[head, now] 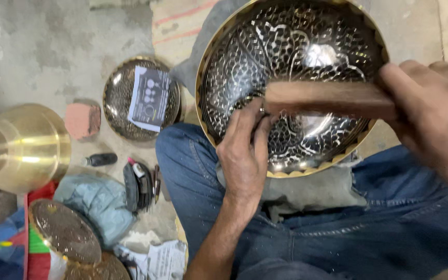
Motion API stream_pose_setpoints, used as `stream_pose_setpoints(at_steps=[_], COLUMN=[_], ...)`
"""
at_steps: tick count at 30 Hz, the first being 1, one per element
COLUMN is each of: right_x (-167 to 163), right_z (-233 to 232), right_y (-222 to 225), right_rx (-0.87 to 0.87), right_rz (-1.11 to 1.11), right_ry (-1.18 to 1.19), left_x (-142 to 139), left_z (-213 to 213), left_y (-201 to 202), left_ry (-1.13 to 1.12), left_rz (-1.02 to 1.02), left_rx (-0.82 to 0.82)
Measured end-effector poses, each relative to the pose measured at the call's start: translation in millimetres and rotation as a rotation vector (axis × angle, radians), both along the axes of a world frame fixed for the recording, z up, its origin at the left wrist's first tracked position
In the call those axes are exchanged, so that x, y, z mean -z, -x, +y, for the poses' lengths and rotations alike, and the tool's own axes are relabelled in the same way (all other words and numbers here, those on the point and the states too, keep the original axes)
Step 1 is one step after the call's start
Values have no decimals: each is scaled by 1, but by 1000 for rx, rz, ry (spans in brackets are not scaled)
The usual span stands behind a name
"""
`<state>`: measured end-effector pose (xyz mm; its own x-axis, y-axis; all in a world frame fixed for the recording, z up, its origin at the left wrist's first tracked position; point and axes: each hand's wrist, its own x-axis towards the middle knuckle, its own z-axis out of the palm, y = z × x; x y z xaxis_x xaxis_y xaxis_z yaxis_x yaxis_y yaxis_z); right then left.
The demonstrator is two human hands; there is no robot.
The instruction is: The person uses a chisel and hammer to engrave a floral pattern into a brass plate. They hold the chisel in place with one hand and strike it with a hammer in the other, working on the central design of the plate.
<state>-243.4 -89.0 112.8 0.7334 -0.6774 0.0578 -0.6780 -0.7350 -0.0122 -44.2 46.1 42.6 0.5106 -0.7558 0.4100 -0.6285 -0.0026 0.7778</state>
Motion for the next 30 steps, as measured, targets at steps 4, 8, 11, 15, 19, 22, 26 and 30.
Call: stream_pose_setpoints(at_steps=[4, 8, 11, 15, 19, 22, 26, 30], right_x=[2, 1, 0, 1, -1, -5, -7, -5], right_z=[4, 8, 10, 12, 13, 13, 15, 16], right_y=[-2, -3, -3, -1, -1, -3, -8, -7], right_rx=[63, 46, 39, 246, 48, 75, 191, -14], right_rz=[56, 58, 140, 106, 77, 34, 116, 45], right_ry=[-31, 7, 15, -235, -17, -105, -170, 60], left_x=[2, 6, 8, 8, 8, 8, 7, 4], left_z=[2, 1, 3, 4, 2, 3, 3, 3], left_y=[0, 0, -1, -1, -2, -1, -1, -2], left_ry=[-8, 2, -17, 34, 0, 13, 29, -14], left_rz=[46, 61, 39, 19, 38, 48, 46, 0], left_rx=[9, 43, 39, 49, 63, 60, 78, 48])
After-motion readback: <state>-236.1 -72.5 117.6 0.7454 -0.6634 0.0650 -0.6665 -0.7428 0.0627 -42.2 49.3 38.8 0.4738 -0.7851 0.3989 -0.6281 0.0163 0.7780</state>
